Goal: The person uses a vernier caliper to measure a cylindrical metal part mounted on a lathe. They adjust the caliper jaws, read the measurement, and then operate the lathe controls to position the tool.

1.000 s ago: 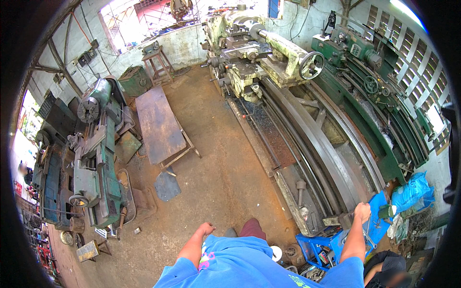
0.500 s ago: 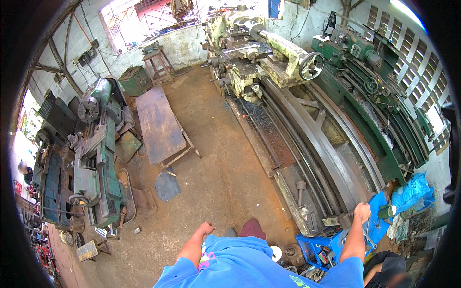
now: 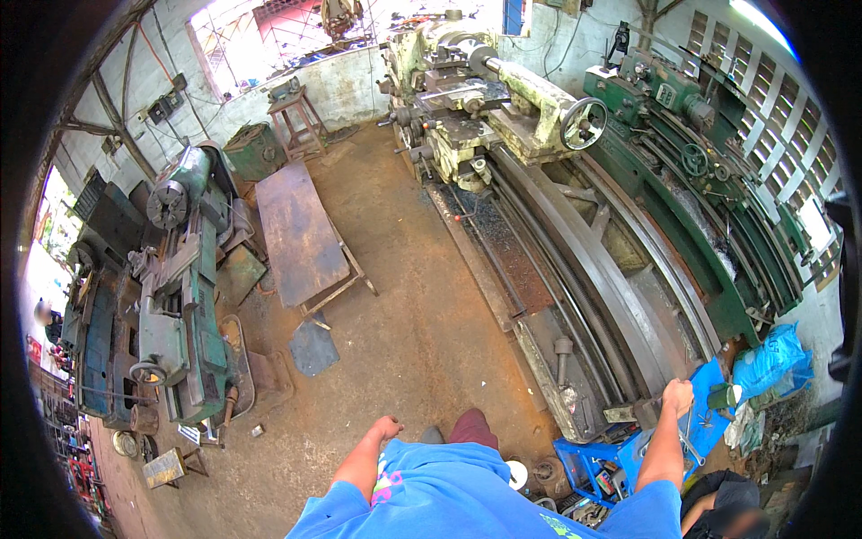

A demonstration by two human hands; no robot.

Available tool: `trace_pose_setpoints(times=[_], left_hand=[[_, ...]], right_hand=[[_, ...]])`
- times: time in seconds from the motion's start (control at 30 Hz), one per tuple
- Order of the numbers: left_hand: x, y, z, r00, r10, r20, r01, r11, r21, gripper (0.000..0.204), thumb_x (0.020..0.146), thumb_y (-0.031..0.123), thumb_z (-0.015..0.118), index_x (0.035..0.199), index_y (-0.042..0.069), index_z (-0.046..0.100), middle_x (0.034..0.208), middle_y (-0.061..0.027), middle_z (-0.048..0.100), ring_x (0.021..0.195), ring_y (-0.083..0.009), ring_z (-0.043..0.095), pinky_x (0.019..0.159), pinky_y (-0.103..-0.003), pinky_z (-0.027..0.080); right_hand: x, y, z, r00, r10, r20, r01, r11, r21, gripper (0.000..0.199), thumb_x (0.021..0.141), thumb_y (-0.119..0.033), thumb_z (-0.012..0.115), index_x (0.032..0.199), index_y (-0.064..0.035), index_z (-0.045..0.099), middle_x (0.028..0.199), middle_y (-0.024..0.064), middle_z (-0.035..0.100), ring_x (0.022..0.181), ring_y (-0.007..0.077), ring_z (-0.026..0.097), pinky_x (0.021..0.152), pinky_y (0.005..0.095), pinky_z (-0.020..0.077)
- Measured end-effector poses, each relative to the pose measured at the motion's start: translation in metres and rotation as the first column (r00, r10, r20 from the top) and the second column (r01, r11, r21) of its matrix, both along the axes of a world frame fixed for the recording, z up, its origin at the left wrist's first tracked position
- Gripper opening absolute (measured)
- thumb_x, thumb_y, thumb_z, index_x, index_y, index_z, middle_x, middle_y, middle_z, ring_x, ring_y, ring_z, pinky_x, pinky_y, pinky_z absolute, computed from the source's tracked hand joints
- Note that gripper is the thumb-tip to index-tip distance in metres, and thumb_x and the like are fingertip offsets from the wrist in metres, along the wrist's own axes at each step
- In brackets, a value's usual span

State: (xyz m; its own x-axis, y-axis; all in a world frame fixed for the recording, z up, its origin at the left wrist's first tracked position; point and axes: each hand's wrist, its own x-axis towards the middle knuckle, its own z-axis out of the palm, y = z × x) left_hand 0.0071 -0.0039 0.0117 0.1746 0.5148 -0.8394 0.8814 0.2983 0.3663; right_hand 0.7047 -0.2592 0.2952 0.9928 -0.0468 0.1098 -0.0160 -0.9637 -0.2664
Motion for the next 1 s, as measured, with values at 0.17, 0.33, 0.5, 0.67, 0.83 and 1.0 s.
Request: trace_pose_setpoints(times=[0.17, 0.33, 0.5, 0.67, 0.83, 1.0], left_hand=[[0.001, 0.000, 0.001, 1.000, -0.002, -0.024, 0.001, 1.000, -0.031, 0.055, 0.093, 0.026, 0.066, 0.140, 0.002, 0.052, 0.115, -0.0156, 0.072, 0.099, -0.0244, 0.071, 0.076, -0.040, 0.059], [0.000, 0.000, -0.002, 0.999, -0.029, -0.014, 0.029, 1.000, -0.004, 0.056, 0.094, 0.026, 0.066, 0.141, 0.000, 0.050, 0.117, -0.0173, 0.071, 0.104, -0.0257, 0.070, 0.079, -0.040, 0.058], [-0.003, 0.000, -0.009, 0.999, -0.043, 0.002, 0.043, 0.999, 0.011, 0.058, 0.095, 0.027, 0.066, 0.142, -0.002, 0.049, 0.117, -0.0195, 0.071, 0.106, -0.0266, 0.070, 0.079, -0.039, 0.059], [-0.004, 0.000, -0.011, 1.000, -0.027, -0.012, 0.027, 1.000, -0.015, 0.059, 0.094, 0.028, 0.066, 0.142, -0.002, 0.048, 0.118, -0.0199, 0.070, 0.106, -0.0269, 0.071, 0.079, -0.039, 0.059], [-0.002, 0.001, -0.005, 1.000, -0.009, 0.018, 0.009, 1.000, -0.012, 0.059, 0.094, 0.029, 0.067, 0.141, -0.002, 0.050, 0.116, -0.0186, 0.071, 0.102, -0.0256, 0.071, 0.075, -0.038, 0.059], [-0.001, 0.002, -0.001, 1.000, 0.001, 0.007, -0.001, 1.000, -0.015, 0.058, 0.093, 0.029, 0.068, 0.140, -0.001, 0.050, 0.115, -0.0175, 0.072, 0.098, -0.0243, 0.071, 0.073, -0.038, 0.058]], right_hand=[[0.001, 0.000, -0.001, 1.000, 0.003, 0.008, -0.003, 1.000, -0.002, 0.034, 0.088, -0.029, 0.053, 0.103, -0.0054, 0.072, 0.107, 0.0238, 0.071, 0.100, 0.0409, 0.068, 0.087, 0.0516, 0.0524], [-0.001, 0.000, 0.000, 1.000, -0.001, 0.000, 0.001, 1.000, 0.008, 0.034, 0.088, -0.029, 0.053, 0.104, -0.0055, 0.072, 0.108, 0.0235, 0.071, 0.101, 0.0409, 0.068, 0.088, 0.0512, 0.0526], [0.001, 0.000, 0.000, 1.000, -0.008, -0.012, 0.008, 1.000, 0.007, 0.034, 0.088, -0.028, 0.052, 0.105, -0.0067, 0.072, 0.108, 0.0220, 0.071, 0.101, 0.0405, 0.068, 0.088, 0.0506, 0.0526], [0.005, -0.001, -0.005, 1.000, -0.016, -0.007, 0.016, 1.000, 0.012, 0.034, 0.088, -0.028, 0.052, 0.105, -0.0068, 0.072, 0.107, 0.0223, 0.071, 0.101, 0.0404, 0.068, 0.088, 0.0506, 0.0523], [0.004, -0.001, -0.004, 1.000, -0.002, 0.008, 0.002, 1.000, 0.002, 0.034, 0.087, -0.028, 0.052, 0.103, -0.0061, 0.072, 0.106, 0.0233, 0.071, 0.101, 0.0410, 0.068, 0.088, 0.0517, 0.0520], [-0.001, 0.000, 0.000, 1.000, -0.006, 0.011, 0.006, 1.000, 0.011, 0.033, 0.087, -0.027, 0.052, 0.102, -0.0051, 0.072, 0.105, 0.0233, 0.071, 0.100, 0.0411, 0.068, 0.087, 0.0519, 0.0520]])
